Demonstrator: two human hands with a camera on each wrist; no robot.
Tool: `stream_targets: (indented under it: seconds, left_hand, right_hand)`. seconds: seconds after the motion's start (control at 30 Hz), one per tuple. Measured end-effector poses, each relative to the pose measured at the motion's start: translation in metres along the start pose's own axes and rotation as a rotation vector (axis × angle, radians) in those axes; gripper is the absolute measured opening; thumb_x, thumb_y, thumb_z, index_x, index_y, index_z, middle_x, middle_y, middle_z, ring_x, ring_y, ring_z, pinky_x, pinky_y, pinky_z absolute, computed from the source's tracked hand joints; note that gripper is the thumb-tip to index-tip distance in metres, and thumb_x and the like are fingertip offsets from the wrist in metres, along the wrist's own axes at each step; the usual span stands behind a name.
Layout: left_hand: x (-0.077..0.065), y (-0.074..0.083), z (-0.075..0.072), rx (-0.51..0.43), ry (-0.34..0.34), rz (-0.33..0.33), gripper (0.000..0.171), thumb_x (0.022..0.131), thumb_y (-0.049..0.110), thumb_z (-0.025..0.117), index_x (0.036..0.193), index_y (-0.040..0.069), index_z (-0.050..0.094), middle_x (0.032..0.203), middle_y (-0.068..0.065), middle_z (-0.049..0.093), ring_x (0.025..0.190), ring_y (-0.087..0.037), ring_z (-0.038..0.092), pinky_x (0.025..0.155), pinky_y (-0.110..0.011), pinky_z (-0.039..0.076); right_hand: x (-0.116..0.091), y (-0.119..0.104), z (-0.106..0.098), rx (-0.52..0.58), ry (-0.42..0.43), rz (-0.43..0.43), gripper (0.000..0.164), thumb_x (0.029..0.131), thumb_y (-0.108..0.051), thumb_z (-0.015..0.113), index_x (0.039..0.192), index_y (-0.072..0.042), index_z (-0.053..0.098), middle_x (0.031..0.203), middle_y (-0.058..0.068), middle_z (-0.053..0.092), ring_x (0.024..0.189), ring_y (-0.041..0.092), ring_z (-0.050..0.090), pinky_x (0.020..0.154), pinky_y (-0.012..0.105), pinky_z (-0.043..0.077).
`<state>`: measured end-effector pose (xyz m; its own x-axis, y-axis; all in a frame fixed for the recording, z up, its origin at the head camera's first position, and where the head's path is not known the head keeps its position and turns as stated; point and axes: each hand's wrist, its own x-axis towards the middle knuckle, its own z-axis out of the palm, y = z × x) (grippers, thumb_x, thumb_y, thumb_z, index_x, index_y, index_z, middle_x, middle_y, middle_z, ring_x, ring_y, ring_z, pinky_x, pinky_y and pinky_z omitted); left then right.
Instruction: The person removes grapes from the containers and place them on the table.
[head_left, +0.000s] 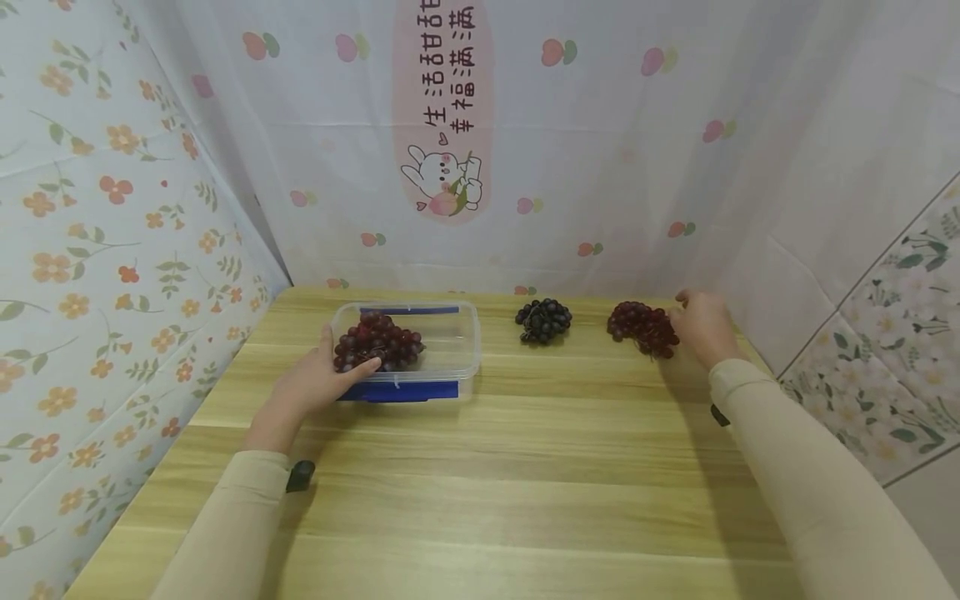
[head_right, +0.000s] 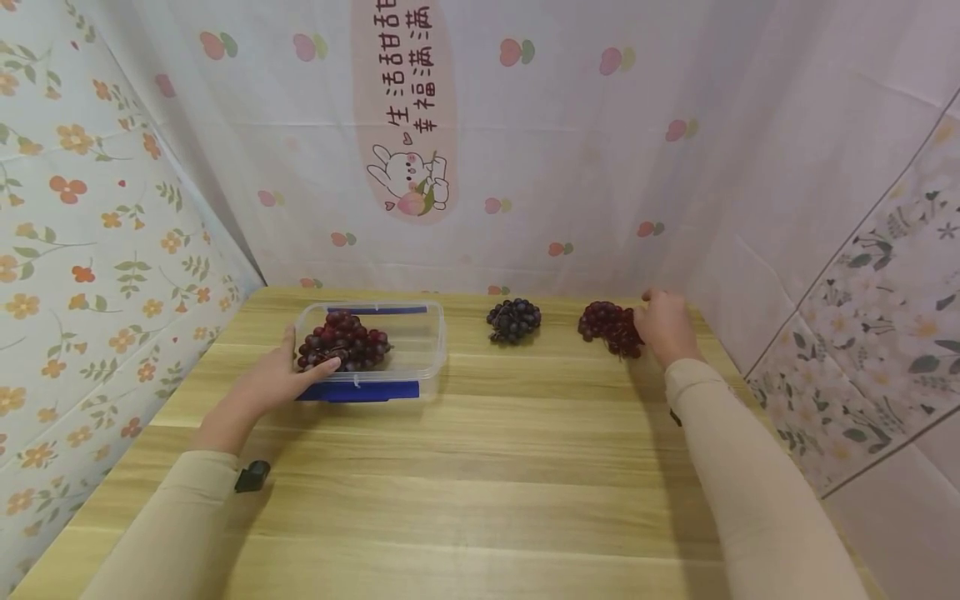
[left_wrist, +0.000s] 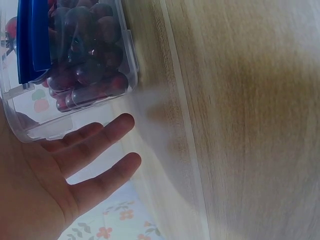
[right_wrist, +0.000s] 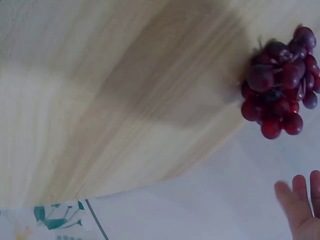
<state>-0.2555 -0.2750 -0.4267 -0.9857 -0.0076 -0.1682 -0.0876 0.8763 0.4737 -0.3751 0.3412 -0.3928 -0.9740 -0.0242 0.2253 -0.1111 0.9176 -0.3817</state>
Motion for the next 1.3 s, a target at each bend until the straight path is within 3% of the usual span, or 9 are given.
stream_targets:
  seconds: [0.23,0.53,1.0,1.3]
  left_hand:
    - [0.000,0.001,-0.002,-0.003,-0.008,-0.003,0.138,0.087,0.096,0.041,0.164,0.003,-0.027,0.172,-0.038,0.012,0.156,-0.059,0.027,0.120,-0.073,0.035]
    - [-0.002,0.001,-0.002,0.001,-0.002,-0.001,0.138,0.088,0.096,0.040,0.164,0.002,-0.025,0.172,-0.038,0.014,0.155,-0.059,0.029,0.119,-0.073,0.036]
    - [-0.002,0.000,-0.001,-0.005,-0.007,-0.003,0.139,0.087,0.097,0.041,0.164,0.002,-0.025,0.172,-0.037,0.013,0.155,-0.058,0.029,0.118,-0.074,0.037]
    - [-0.001,0.000,-0.001,0.050,0.012,-0.006,0.143,0.084,0.098,0.044,0.165,0.000,-0.023,0.169,-0.040,0.021,0.151,-0.059,0.037,0.114,-0.071,0.043]
  right_hand:
    - [0.003,-0.011,-0.010,-0.045,0.025,-0.033,0.043,0.102,-0.013,0.049,0.132,0.015,0.061,0.128,0.043,0.063,0.113,0.057,0.063,0.092,0.065,0.054]
    - [0.012,-0.037,-0.019,-0.068,-0.023,-0.063,0.047,0.101,-0.014,0.044,0.136,0.011,0.062,0.131,0.038,0.065,0.122,0.055,0.061,0.102,0.067,0.050]
    - [0.013,-0.110,-0.017,-0.061,-0.051,-0.136,0.044,0.104,-0.017,0.047,0.141,0.000,0.064,0.136,0.030,0.067,0.125,0.048,0.063,0.103,0.063,0.053]
    - [0.005,-0.170,-0.002,-0.054,-0.063,-0.261,0.038,0.106,-0.019,0.056,0.140,-0.005,0.067,0.134,0.023,0.072,0.119,0.041,0.068,0.098,0.056,0.057]
